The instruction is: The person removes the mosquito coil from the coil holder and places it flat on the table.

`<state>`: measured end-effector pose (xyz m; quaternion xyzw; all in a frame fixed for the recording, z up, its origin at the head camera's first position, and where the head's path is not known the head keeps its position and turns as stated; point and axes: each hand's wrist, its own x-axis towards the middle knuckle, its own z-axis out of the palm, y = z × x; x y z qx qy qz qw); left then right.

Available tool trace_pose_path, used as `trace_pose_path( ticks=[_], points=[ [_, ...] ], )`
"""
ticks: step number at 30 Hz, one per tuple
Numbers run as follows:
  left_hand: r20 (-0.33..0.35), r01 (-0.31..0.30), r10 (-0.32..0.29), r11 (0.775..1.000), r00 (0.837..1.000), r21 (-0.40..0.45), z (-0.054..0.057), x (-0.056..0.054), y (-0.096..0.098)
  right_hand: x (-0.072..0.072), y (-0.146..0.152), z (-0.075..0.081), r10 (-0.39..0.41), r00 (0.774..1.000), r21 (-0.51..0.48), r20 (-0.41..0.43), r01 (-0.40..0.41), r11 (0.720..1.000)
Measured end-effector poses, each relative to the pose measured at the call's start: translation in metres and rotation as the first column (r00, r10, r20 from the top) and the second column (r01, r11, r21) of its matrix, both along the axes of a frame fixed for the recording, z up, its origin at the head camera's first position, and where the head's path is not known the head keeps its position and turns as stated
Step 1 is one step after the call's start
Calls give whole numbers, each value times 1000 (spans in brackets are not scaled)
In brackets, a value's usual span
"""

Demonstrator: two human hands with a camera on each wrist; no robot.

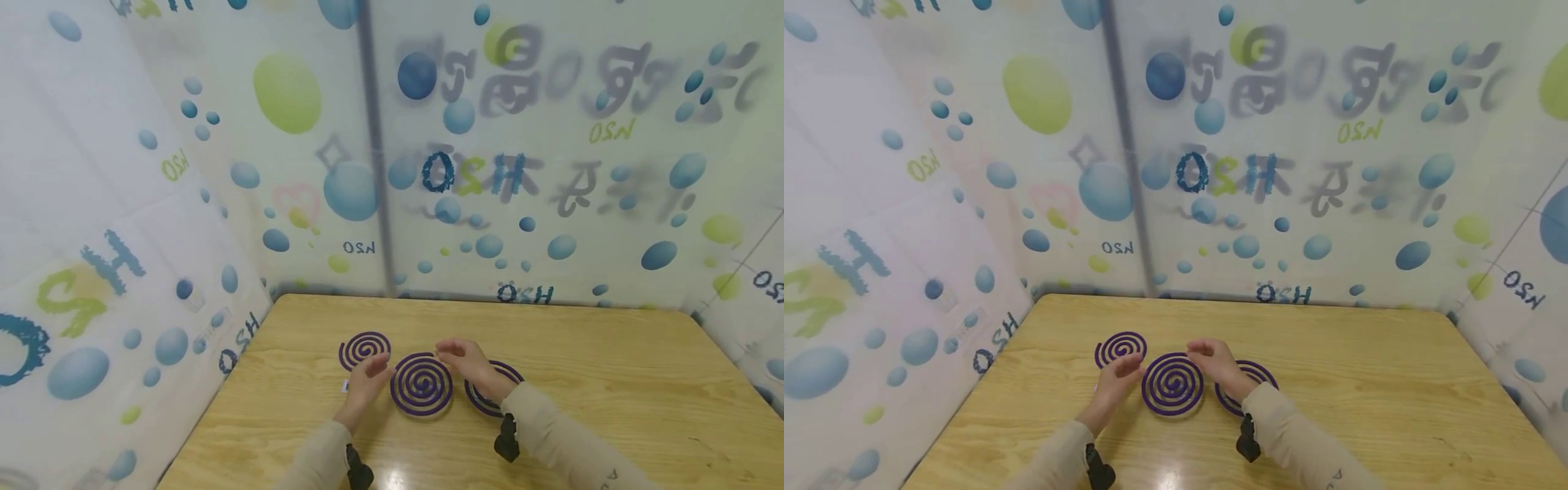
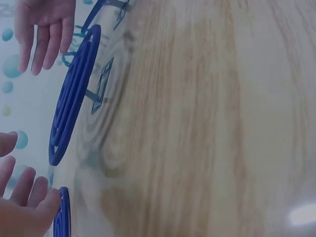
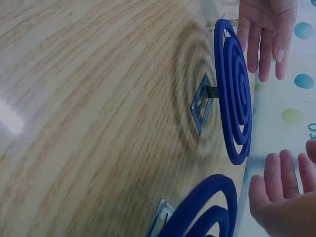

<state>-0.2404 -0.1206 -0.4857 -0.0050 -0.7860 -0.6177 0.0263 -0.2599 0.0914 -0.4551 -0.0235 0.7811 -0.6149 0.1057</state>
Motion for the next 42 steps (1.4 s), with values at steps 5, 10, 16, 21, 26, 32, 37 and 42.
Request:
trace_pose_path(
  ticks=[5,10,16,21,26,32,37,42],
  points=[
    [5,11,-11,999,1000,42,-3,5,6,1,-2,-4,-13,999,39,-49,15,999],
    [15,8,-9,996,1000,86,-6,8,11,3,-5,-9,18,999,32,-37,-17,999],
    [28,25,-28,993,999,115,-5,10,15,6,-6,-10,53,999,55,-3,-53,997],
    [24,28,-31,994,999,106,-7,10,15,8,-7,-11,67,997,43,26,-68,997],
    [33,26,-28,997,999,70,-7,9,14,7,-7,-12,77,997,53,25,-78,996],
    [59,26,-29,998,998,56,-9,6,12,5,-8,-13,92,995,109,50,-97,989],
    [74,35,-40,997,996,70,-10,3,11,3,-10,-15,101,993,141,61,-108,984],
    [86,39,-47,995,995,95,-11,3,10,3,-13,-16,107,992,156,67,-116,981]
  ],
)
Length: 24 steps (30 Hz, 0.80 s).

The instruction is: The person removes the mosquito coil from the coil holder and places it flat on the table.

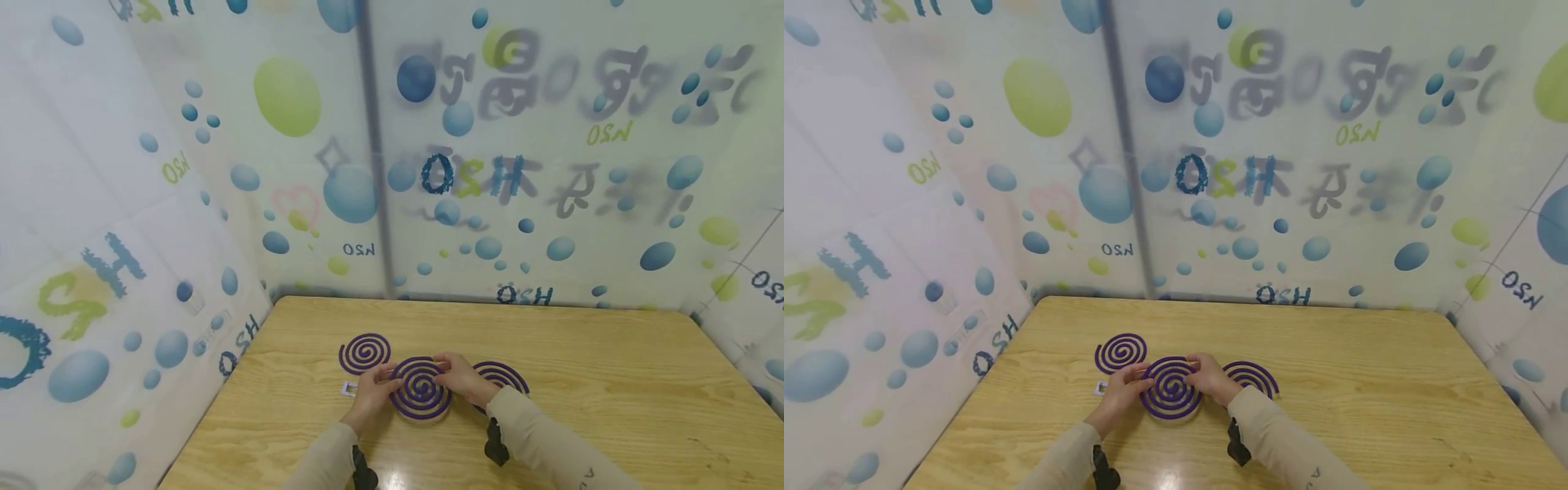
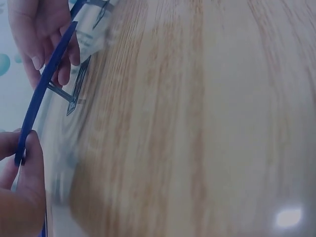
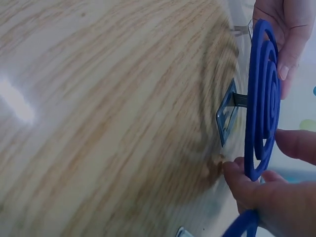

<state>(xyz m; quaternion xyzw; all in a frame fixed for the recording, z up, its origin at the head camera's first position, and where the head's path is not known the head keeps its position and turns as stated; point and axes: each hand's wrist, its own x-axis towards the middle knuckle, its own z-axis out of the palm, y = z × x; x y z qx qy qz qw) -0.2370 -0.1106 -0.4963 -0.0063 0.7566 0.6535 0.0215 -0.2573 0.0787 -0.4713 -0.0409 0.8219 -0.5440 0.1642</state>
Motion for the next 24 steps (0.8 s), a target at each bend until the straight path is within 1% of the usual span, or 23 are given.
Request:
trace_pose_path(
  ticks=[5,9,16,21,24],
  points=[
    [-11,-16,16,1000,1000,10,-1,-1,0,1,-2,-1,3,1000,8,10,-4,1000],
    [-4,-31,31,999,1000,31,-1,-1,0,1,-3,-2,4,1000,4,10,-4,1000],
    [0,-54,54,998,999,35,0,2,-1,3,-5,-1,-10,1000,-16,-7,9,1000],
    [32,-59,57,997,998,58,0,2,-3,5,-7,-1,-42,999,-50,-30,41,998],
    [48,-55,52,996,998,71,0,2,-4,5,-8,-2,-57,998,-48,-39,55,997]
  ],
)
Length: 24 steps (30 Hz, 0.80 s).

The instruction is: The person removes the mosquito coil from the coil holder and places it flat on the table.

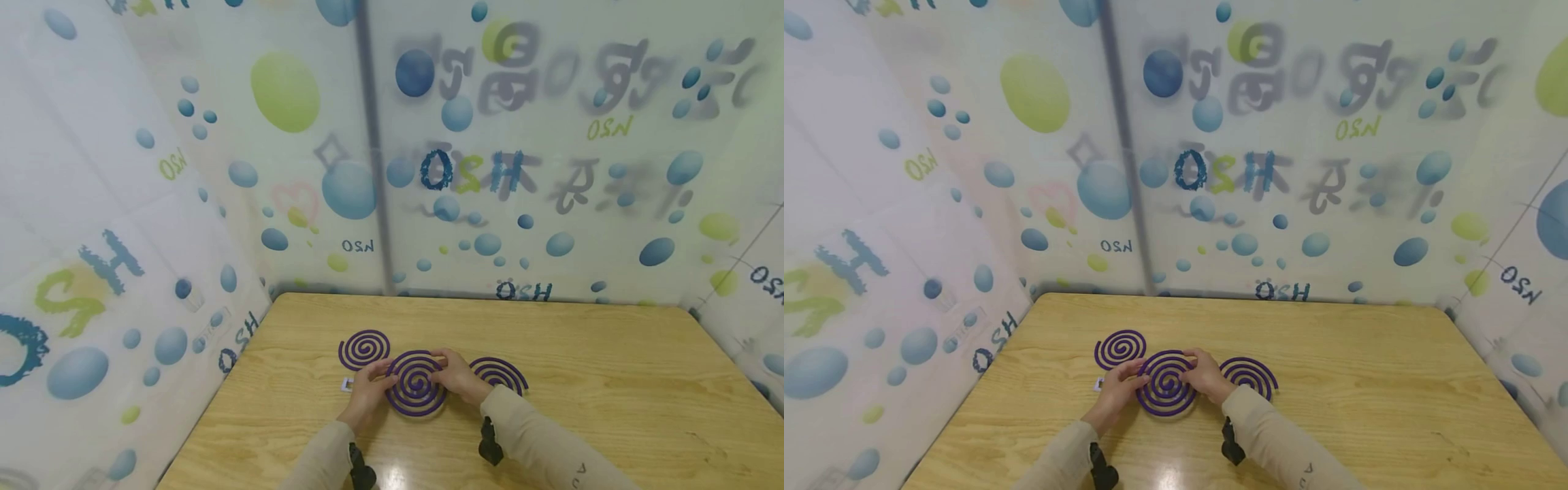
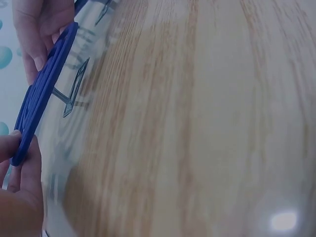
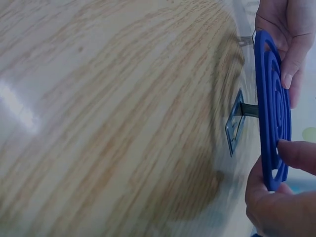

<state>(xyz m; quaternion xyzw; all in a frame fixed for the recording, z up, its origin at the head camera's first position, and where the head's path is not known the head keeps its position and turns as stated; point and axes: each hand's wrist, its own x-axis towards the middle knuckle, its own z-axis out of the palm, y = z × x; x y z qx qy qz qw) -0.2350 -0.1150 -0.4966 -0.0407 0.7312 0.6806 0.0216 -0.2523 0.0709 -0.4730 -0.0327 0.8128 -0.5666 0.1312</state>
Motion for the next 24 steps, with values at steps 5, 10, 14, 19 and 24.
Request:
trace_pose_path(
  ticks=[5,10,14,19,24],
  points=[
    [1,15,-15,1000,1000,2,0,-1,-1,-1,0,1,-9,1000,18,1,9,1000],
    [-6,35,-35,999,999,17,-2,0,-2,-1,0,0,-5,1000,19,-22,6,1000],
    [-2,26,-26,999,1000,38,0,2,-2,0,0,-2,-8,1000,-1,-30,8,1000],
    [2,3,-3,998,1000,64,1,3,-2,0,-2,-2,-34,999,1,-7,34,999],
    [11,-20,19,997,1000,74,0,3,-2,1,-4,-3,-41,999,-1,-13,41,999]
  ],
)
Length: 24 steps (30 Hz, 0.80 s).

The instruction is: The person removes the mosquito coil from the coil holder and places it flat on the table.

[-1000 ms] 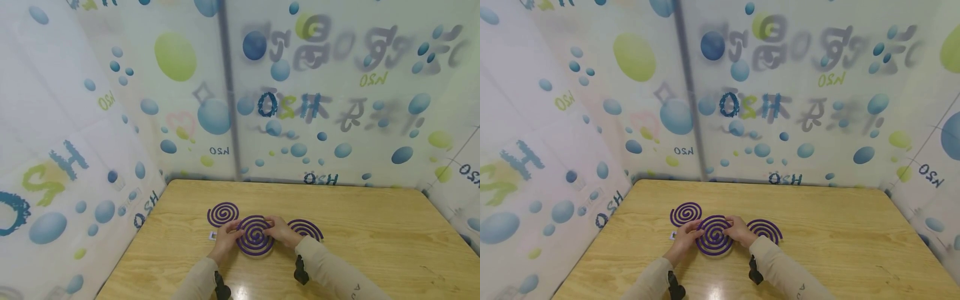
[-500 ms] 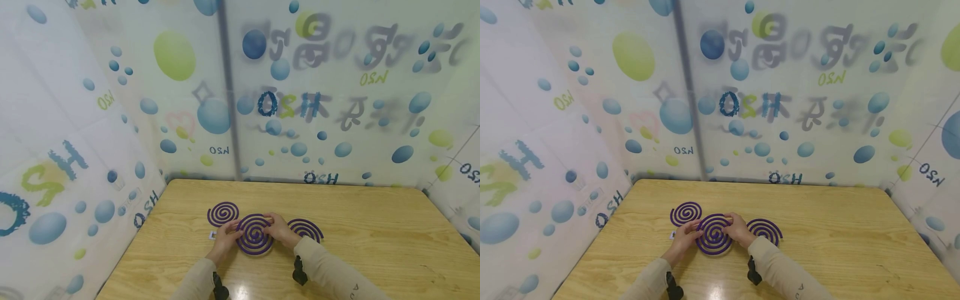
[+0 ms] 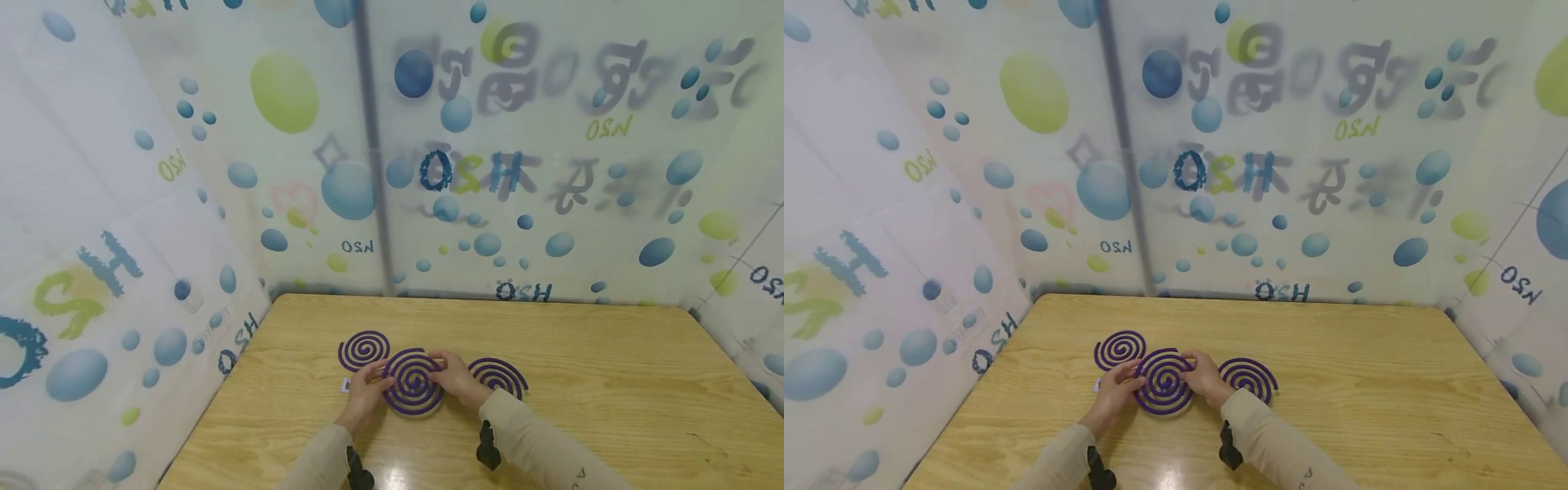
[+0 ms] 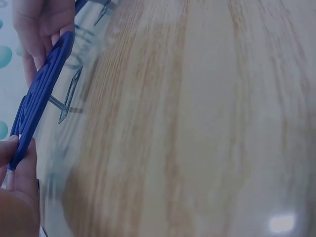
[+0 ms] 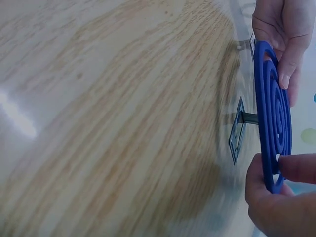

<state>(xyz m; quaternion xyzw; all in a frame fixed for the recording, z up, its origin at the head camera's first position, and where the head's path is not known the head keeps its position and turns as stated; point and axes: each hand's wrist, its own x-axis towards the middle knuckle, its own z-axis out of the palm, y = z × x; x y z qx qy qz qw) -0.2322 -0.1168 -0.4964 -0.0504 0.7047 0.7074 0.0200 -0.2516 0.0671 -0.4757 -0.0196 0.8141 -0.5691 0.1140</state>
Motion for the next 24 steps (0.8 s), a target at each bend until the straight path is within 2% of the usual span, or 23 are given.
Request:
trace_pose_path(
  ticks=[9,15,24],
  points=[
    [-15,-16,15,1000,1000,-21,0,-2,-1,2,0,2,9,1000,-9,-10,-9,1000],
    [-10,-1,1,1000,1000,-24,3,-2,-1,3,1,3,7,1000,-8,10,-7,1000],
    [12,13,-12,1000,1000,-26,2,-4,-2,5,3,5,14,1000,-3,-12,-14,1000]
  ],
)
